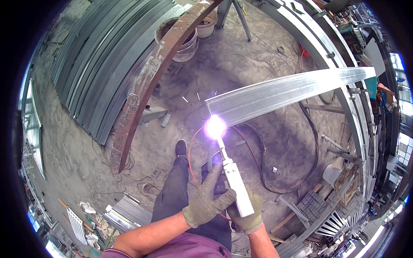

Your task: The person welds seams on rectangular aluminum frames using a handheld welding torch. They reposition the frames on a workbench and continue welding different joints, then move to a floor-level frame to weld its corners.

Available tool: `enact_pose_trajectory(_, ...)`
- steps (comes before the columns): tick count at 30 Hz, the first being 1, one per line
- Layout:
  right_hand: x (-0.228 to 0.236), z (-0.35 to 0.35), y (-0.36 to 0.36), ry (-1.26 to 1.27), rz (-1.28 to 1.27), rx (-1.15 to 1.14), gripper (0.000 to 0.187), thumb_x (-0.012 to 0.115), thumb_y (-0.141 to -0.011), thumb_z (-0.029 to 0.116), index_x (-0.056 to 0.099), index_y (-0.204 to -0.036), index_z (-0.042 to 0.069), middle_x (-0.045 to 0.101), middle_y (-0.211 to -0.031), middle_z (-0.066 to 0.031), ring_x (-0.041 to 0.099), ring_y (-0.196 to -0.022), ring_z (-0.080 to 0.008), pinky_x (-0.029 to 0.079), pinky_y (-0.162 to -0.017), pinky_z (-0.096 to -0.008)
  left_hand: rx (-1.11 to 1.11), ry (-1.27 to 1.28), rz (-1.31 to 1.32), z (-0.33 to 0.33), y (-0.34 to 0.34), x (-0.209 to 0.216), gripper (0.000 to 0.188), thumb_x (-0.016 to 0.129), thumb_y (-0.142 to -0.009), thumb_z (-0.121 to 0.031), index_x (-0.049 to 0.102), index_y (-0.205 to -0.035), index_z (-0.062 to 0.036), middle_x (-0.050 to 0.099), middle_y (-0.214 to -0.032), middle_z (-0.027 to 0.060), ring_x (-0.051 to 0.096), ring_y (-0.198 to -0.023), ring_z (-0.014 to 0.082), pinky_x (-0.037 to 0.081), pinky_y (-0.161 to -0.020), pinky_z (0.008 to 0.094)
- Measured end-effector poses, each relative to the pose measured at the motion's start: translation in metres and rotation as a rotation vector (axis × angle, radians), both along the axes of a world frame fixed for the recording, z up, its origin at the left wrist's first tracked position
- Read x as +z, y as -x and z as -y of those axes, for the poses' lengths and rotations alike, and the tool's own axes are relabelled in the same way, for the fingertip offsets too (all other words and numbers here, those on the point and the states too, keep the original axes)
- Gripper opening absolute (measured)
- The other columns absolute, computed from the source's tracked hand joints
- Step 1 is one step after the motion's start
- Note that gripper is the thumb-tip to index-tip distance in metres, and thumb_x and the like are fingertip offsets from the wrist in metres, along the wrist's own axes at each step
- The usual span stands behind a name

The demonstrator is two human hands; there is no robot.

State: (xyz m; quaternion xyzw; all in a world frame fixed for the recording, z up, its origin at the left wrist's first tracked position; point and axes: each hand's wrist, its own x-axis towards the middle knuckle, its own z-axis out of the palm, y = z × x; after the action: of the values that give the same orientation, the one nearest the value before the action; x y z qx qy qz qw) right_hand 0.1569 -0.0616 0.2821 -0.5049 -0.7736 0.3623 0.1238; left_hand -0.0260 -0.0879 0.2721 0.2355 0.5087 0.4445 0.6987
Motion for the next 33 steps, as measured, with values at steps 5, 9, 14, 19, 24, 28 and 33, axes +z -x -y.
enact_pose_trajectory(5, -0.002, 0.002, 0.000, -0.002, -0.028, -0.015, 0.048, 0.081, -0.082, 0.009, 0.079, -0.130, 0.007, 0.079, -0.108, -0.0137, 0.080, -0.089, -0.0346, 0.064, -0.073, -0.0434, 0.001, 0.005, 0.038, 0.000, -0.001, -0.003, 0.110, 0.087, -0.105, -0.034, 0.017, -0.183, -0.0015, 0.032, -0.182, 0.0227, 0.050, -0.158, 0.0349, 0.060, -0.115, 0.0437)
enact_pose_trajectory(9, 0.003, -0.002, 0.005, -0.067, -0.001, 0.003, 0.040, 0.082, -0.087, 0.013, 0.080, -0.128, 0.009, 0.080, -0.106, -0.0112, 0.080, -0.086, -0.0321, 0.064, -0.072, -0.0420, -0.021, 0.006, 0.001, -0.003, 0.003, 0.004, 0.110, 0.087, -0.105, -0.035, 0.017, -0.183, -0.0010, 0.029, -0.183, 0.0232, 0.049, -0.159, 0.0370, 0.056, -0.119, 0.0476)
enact_pose_trajectory(14, 0.003, -0.001, 0.002, -0.062, 0.019, 0.023, 0.039, 0.082, -0.087, 0.013, 0.080, -0.126, 0.009, 0.079, -0.106, -0.0114, 0.080, -0.089, -0.0320, 0.064, -0.073, -0.0425, -0.006, 0.012, 0.054, 0.002, -0.001, -0.002, 0.110, 0.086, -0.105, -0.035, 0.017, -0.183, -0.0004, 0.031, -0.182, 0.0235, 0.049, -0.159, 0.0367, 0.057, -0.118, 0.0474)
enact_pose_trajectory(19, 0.003, 0.000, -0.001, -0.019, -0.015, 0.013, 0.044, 0.081, -0.084, 0.010, 0.079, -0.128, 0.007, 0.079, -0.109, -0.0131, 0.081, -0.091, -0.0333, 0.065, -0.076, -0.0428, -0.098, -0.006, -0.078, -0.003, 0.005, 0.001, 0.109, 0.086, -0.106, -0.035, 0.017, -0.183, -0.0001, 0.036, -0.179, 0.0231, 0.050, -0.159, 0.0358, 0.058, -0.118, 0.0463)
enact_pose_trajectory(24, 0.000, 0.002, -0.003, -0.034, 0.025, 0.036, 0.048, 0.080, -0.082, 0.010, 0.078, -0.130, 0.006, 0.079, -0.110, -0.0148, 0.081, -0.091, -0.0346, 0.065, -0.075, -0.0433, -0.069, 0.003, -0.031, -0.007, 0.006, 0.005, 0.108, 0.085, -0.106, -0.038, 0.019, -0.182, 0.0003, 0.037, -0.179, 0.0228, 0.052, -0.157, 0.0359, 0.058, -0.118, 0.0466)
enact_pose_trajectory(28, -0.001, 0.000, 0.000, -0.058, 0.007, 0.023, 0.045, 0.080, -0.084, 0.011, 0.079, -0.129, 0.006, 0.079, -0.110, -0.0148, 0.080, -0.089, -0.0341, 0.064, -0.072, -0.0434, -0.040, -0.008, -0.011, -0.007, 0.006, 0.003, 0.108, 0.086, -0.106, -0.039, 0.019, -0.182, 0.0005, 0.036, -0.179, 0.0230, 0.051, -0.158, 0.0358, 0.057, -0.119, 0.0474)
enact_pose_trajectory(33, 0.002, 0.001, 0.002, -0.008, 0.018, 0.004, 0.043, 0.081, -0.085, 0.010, 0.079, -0.127, 0.006, 0.079, -0.111, -0.0140, 0.080, -0.087, -0.0337, 0.064, -0.069, -0.0428, -0.071, -0.024, -0.084, -0.005, 0.005, 0.004, 0.108, 0.085, -0.106, -0.037, 0.018, -0.182, 0.0005, 0.032, -0.181, 0.0244, 0.049, -0.159, 0.0361, 0.057, -0.119, 0.0471)
